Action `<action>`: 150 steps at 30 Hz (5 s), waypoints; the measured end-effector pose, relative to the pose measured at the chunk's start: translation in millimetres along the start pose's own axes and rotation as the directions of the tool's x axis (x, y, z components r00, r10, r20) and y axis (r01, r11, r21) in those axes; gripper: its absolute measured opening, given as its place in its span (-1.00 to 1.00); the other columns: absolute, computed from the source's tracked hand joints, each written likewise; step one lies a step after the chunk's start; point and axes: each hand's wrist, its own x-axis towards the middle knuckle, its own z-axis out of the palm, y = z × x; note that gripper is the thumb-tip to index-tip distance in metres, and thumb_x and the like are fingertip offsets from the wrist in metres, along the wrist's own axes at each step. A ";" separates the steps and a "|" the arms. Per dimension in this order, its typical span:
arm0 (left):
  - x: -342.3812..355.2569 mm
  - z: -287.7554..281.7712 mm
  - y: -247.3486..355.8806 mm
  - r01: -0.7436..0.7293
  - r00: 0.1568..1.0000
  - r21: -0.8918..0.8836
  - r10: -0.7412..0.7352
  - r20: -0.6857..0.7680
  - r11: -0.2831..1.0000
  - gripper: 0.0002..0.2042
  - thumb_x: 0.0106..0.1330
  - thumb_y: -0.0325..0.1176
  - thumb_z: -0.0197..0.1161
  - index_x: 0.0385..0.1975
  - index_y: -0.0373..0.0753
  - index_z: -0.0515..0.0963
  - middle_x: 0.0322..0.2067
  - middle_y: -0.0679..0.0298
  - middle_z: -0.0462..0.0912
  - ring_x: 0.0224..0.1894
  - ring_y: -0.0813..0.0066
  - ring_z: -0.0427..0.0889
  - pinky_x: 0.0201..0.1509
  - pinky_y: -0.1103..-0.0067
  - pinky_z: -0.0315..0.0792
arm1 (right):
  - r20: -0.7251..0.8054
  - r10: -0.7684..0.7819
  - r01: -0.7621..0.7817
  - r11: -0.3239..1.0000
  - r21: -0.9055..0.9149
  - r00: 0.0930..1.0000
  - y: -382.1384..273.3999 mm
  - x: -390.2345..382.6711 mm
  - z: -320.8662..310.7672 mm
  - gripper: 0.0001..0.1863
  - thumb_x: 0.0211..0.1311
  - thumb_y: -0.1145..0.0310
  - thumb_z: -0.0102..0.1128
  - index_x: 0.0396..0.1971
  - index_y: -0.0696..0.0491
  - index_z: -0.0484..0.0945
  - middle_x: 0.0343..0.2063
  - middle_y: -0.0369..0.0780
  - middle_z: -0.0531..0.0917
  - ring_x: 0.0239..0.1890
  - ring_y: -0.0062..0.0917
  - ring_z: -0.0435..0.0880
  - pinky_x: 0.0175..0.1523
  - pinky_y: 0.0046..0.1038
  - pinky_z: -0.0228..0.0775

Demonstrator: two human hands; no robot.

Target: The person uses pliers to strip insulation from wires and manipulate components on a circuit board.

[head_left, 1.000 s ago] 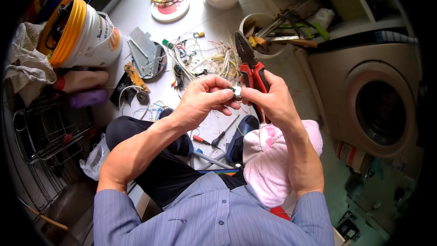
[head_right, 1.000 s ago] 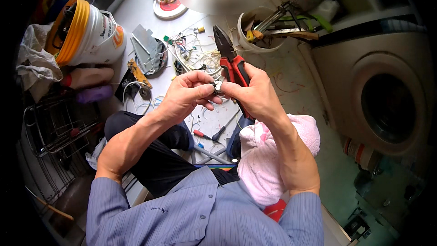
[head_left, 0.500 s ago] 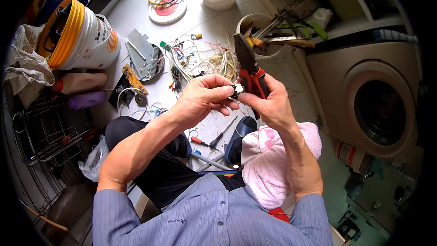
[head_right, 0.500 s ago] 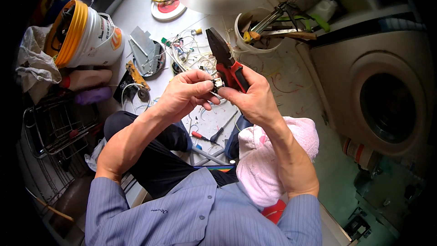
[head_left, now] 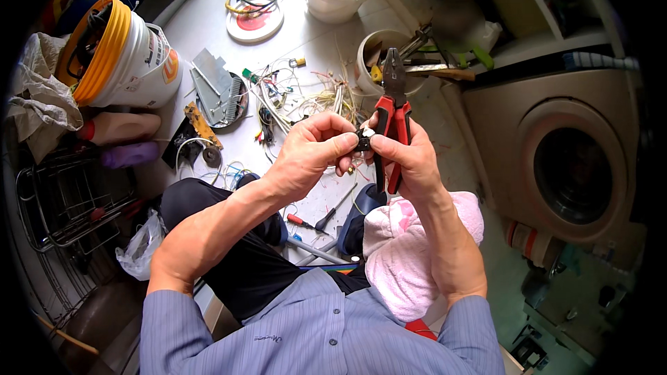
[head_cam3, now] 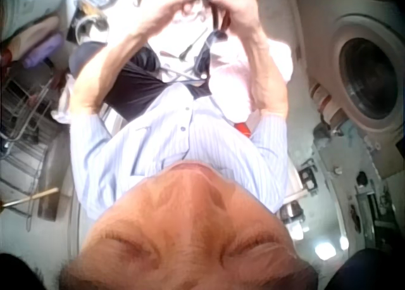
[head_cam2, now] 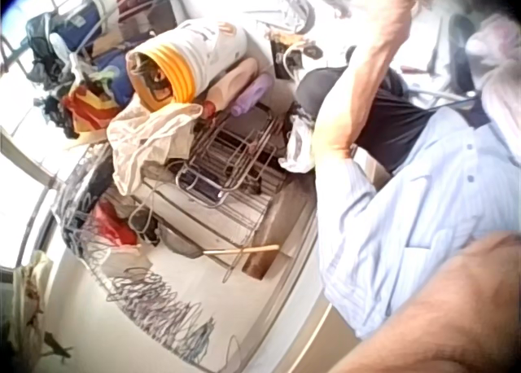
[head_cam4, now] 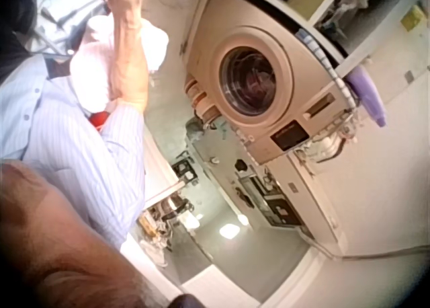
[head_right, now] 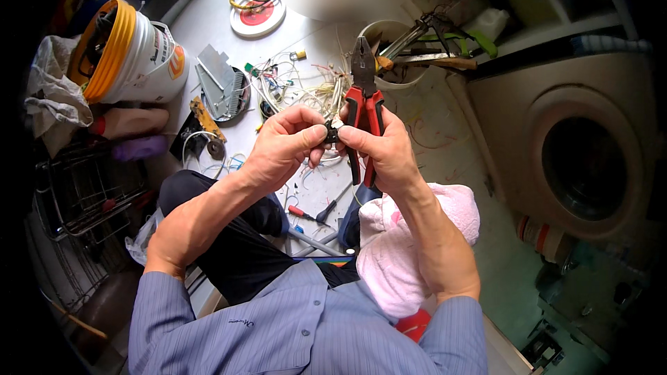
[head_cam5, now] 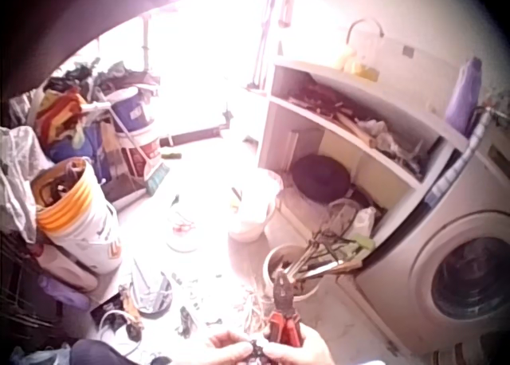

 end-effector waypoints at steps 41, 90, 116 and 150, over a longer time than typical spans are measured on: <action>0.7 2.5 -4.8 -0.293 0.956 0.359 0.266 0.122 0.886 -0.68 0.45 -0.42 0.24 0.16 -0.26 0.55 -0.01 0.26 0.49 -0.02 0.53 0.62 -0.03 0.62 0.55 | 0.093 0.130 -0.139 0.985 0.098 0.987 -1.6 6.2 1.2 -0.72 0.38 0.31 0.25 -0.09 0.18 0.48 -0.39 -0.21 0.63 -0.43 -0.57 0.63 -0.26 -0.50 0.55; 6.5 -15.8 17.6 -0.208 0.943 0.189 0.248 -0.223 0.960 -0.73 0.30 -0.49 0.39 -0.05 -0.35 0.55 -0.28 0.25 0.70 -0.28 0.55 0.66 -0.17 0.57 0.57 | 0.432 -0.526 0.195 -0.445 -0.874 0.733 7.7 2.8 -17.2 -0.47 0.05 0.54 0.19 0.12 0.03 0.58 -0.27 -0.27 0.58 -0.23 -0.42 0.56 -0.04 -0.31 0.25; 16.8 -32.7 21.6 -0.157 0.981 -0.020 0.153 -0.120 0.987 -0.70 0.39 -0.44 0.30 0.07 -0.36 0.52 -0.17 0.11 0.69 -0.22 0.43 0.68 -0.18 0.55 0.60 | 0.055 -0.160 0.136 0.558 -0.819 0.986 6.6 -11.4 -13.1 -0.70 0.28 0.44 0.23 0.01 0.10 0.58 -0.44 -0.22 0.67 -0.41 -0.45 0.62 -0.21 -0.36 0.44; 10.3 -12.5 29.4 -0.090 0.958 0.490 0.210 -0.196 0.867 -0.73 0.38 -0.41 0.32 -0.01 -0.41 0.58 -0.36 0.19 0.73 -0.40 0.54 0.71 -0.36 0.64 0.60 | 0.270 -0.407 0.288 -0.018 -0.958 0.872 16.2 -9.3 -13.7 -0.74 0.17 0.48 0.23 -0.12 0.13 0.54 -0.46 -0.17 0.60 -0.38 -0.31 0.59 -0.21 -0.27 0.34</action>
